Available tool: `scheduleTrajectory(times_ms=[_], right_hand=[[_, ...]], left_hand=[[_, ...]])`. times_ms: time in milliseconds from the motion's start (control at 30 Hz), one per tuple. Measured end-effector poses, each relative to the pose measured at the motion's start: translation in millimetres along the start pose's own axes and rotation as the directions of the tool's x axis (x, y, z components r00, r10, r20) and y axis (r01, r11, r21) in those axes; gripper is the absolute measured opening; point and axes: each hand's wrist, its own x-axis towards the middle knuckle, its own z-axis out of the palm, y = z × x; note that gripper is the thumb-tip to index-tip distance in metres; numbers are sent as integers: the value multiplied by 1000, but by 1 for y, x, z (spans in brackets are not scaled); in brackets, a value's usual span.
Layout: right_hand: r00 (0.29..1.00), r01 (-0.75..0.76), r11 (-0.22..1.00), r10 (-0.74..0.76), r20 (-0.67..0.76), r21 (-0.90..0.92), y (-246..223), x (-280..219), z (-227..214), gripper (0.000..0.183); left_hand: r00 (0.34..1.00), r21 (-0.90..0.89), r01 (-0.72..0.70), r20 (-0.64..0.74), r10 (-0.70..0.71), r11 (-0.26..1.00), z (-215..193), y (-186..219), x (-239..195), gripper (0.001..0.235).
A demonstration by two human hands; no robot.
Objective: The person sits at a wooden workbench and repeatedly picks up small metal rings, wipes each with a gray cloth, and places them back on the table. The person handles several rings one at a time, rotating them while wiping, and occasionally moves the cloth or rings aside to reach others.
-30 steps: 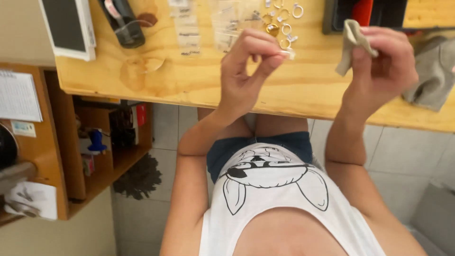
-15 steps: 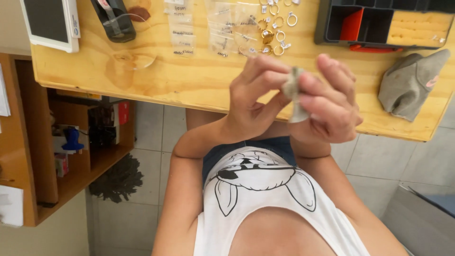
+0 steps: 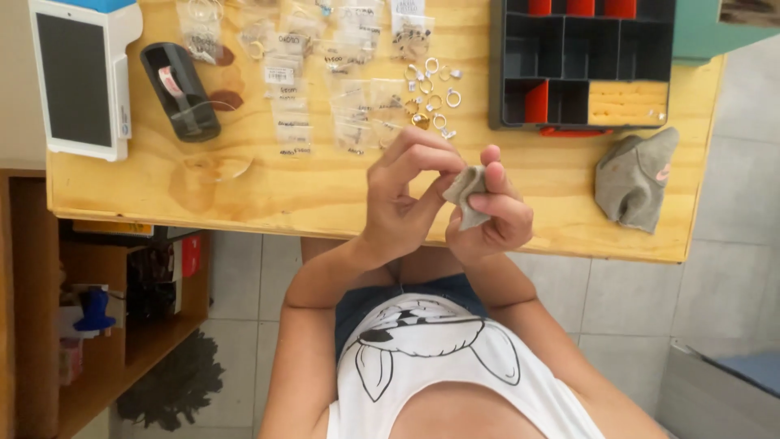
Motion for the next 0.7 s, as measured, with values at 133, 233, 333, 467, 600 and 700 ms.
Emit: scheduleTrajectory(times_ms=[133, 233, 333, 467, 600, 700], right_hand=[[998, -5, 999, 7, 60, -44, -6, 19, 8, 26], [998, 21, 1000, -20, 53, -23, 10, -3, -2, 26], [999, 40, 997, -38, 38, -58, 9, 10, -3, 25], [978, 186, 980, -178, 110, -71, 11, 18, -8, 32], [988, 21, 984, 6, 153, -177, 11, 4, -5, 23], [826, -563, 826, 562, -39, -19, 14, 16, -19, 28]], left_hand=[[1000, -55, 23, 3, -23, 998, 8, -10, -2, 8], [998, -55, -5, -57, 2, 998, 3, -2, 11, 6], [999, -79, -3, -50, -1, 997, 9, -3, 12, 6], [1000, -63, -26, -7, 26, 998, 6, -5, 19, 8], [996, -5, 85, -6, -85, 996, -7, 15, 38, 14], [990, 44, 117, -81, -113, 992, -6, 10, 36, 12]])
